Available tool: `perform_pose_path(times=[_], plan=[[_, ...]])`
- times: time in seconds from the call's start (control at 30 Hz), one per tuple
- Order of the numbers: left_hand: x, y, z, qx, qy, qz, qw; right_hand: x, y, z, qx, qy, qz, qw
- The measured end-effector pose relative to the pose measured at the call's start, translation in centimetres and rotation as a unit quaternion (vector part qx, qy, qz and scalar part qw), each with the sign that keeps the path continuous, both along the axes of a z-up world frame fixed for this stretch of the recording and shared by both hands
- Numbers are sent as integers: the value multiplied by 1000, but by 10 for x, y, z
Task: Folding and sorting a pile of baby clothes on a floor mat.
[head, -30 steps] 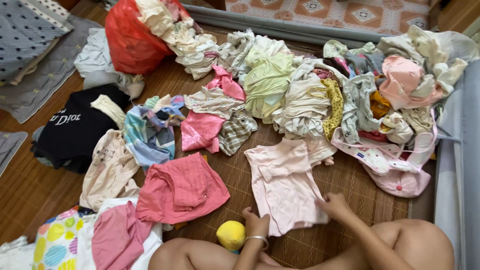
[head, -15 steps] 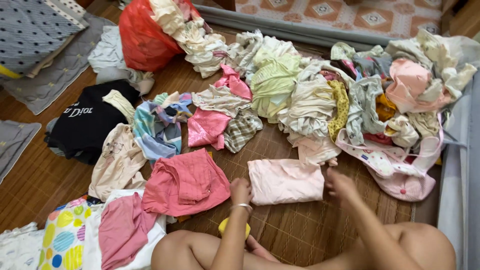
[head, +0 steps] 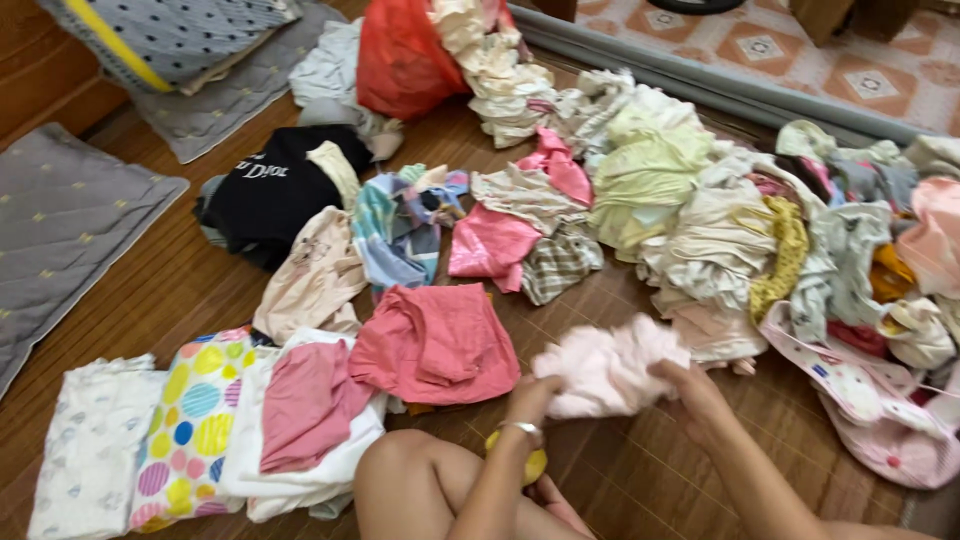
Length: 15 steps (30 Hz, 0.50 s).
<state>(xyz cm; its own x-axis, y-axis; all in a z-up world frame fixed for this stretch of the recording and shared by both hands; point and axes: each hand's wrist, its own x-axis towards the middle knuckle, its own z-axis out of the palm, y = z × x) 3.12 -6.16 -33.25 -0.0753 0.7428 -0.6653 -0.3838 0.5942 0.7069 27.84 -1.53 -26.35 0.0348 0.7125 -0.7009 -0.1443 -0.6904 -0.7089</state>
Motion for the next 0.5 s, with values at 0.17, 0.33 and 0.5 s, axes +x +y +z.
perform_pose_path(times=[0.17, 0.33, 0.5], plan=[[-70, -30, 122, 100, 2, 162, 982, -107, 49, 81, 115, 68, 92, 987], [-89, -32, 56, 108, -46, 349, 930, -245, 111, 66, 244, -47, 169, 954], [-101, -62, -25, -66, -149, 369, 915, -258, 121, -54, 327, -185, 230, 898]])
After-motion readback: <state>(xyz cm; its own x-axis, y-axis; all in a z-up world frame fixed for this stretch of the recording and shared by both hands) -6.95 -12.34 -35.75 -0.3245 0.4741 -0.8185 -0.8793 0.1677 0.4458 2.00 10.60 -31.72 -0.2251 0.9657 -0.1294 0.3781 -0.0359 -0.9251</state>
